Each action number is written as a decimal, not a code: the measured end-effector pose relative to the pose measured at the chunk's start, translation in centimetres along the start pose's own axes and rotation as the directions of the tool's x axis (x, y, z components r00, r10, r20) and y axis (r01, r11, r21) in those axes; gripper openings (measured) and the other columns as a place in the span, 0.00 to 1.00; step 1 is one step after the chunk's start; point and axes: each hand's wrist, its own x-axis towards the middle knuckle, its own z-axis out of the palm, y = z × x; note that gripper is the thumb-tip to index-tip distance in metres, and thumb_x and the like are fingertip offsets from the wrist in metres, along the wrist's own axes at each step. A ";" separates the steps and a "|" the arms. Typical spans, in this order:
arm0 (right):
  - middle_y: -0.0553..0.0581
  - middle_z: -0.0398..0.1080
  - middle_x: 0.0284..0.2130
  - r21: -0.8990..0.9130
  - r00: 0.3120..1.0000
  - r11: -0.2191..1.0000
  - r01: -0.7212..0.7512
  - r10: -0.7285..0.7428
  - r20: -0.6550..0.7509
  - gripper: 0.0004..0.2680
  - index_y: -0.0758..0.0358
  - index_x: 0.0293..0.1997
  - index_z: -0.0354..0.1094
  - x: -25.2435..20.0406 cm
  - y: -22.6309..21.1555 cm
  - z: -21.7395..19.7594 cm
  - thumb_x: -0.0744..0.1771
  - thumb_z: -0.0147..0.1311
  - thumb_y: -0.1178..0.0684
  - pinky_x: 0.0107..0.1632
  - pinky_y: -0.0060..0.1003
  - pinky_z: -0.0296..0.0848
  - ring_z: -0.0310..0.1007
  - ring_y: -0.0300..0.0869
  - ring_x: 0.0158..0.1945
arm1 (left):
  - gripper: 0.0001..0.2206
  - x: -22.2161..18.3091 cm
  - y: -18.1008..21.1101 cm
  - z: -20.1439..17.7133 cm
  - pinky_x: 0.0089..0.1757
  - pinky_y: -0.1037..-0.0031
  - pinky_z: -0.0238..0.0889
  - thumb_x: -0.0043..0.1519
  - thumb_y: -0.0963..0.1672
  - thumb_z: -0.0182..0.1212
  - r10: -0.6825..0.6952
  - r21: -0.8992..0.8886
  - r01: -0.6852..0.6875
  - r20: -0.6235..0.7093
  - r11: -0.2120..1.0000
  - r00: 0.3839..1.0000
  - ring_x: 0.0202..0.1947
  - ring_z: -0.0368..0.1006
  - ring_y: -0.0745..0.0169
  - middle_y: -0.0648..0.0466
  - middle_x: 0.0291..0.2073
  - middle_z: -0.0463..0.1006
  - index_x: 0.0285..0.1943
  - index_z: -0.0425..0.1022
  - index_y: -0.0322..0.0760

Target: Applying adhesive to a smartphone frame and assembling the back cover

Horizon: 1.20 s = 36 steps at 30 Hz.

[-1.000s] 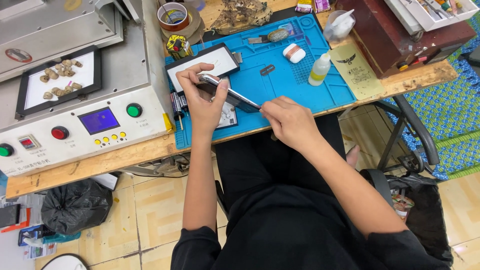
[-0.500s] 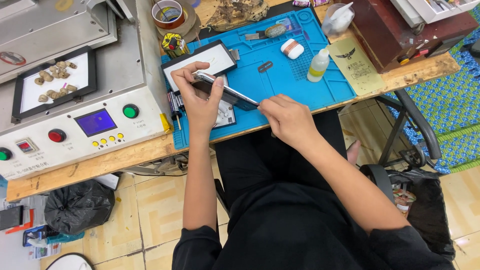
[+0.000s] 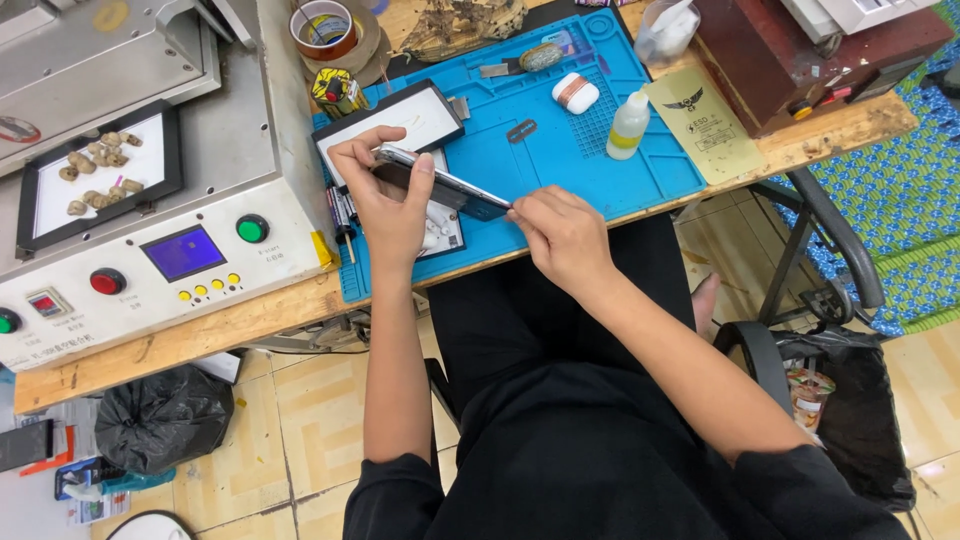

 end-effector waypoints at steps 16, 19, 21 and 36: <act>0.51 0.78 0.33 -0.017 0.999 1.000 0.002 -0.003 -0.042 0.05 0.56 0.41 0.75 -0.6 0.3 0.7 0.74 0.58 0.55 0.43 0.42 0.80 0.83 0.48 0.46 | 0.23 -0.1 0.3 0.1 0.47 0.79 0.71 0.71 0.44 0.68 -0.005 0.030 0.005 -0.005 1.000 1.000 0.40 0.74 0.73 0.50 0.55 0.72 0.51 0.48 0.51; 0.48 0.79 0.33 -0.039 0.999 0.999 -0.015 0.014 -0.041 0.05 0.53 0.40 0.75 -0.6 0.2 0.7 0.74 0.58 0.53 0.44 0.40 0.78 0.83 0.45 0.47 | 0.23 -0.1 -0.3 -0.2 0.47 0.78 0.71 0.71 0.45 0.68 -0.007 0.050 0.008 -0.009 0.999 1.000 0.39 0.73 0.72 0.50 0.55 0.72 0.51 0.48 0.51; 0.49 0.79 0.32 -0.035 0.999 0.999 -0.027 0.026 -0.037 0.06 0.54 0.39 0.75 -0.4 0.0 0.5 0.74 0.58 0.53 0.43 0.40 0.78 0.83 0.46 0.47 | 0.23 0.0 -0.4 -0.3 0.47 0.79 0.70 0.71 0.45 0.68 -0.006 0.071 0.007 -0.014 0.997 1.000 0.38 0.72 0.72 0.49 0.54 0.72 0.51 0.48 0.51; 0.52 0.82 0.37 0.026 0.979 0.981 -0.190 0.192 -0.066 0.04 0.54 0.47 0.73 0.0 -1.0 0.1 0.73 0.64 0.52 0.45 0.44 0.81 0.85 0.49 0.47 | 0.23 0.0 0.6 0.0 0.53 0.77 0.68 0.70 0.44 0.69 -0.050 0.027 0.051 -0.024 0.998 0.998 0.47 0.70 0.71 0.52 0.55 0.72 0.50 0.48 0.52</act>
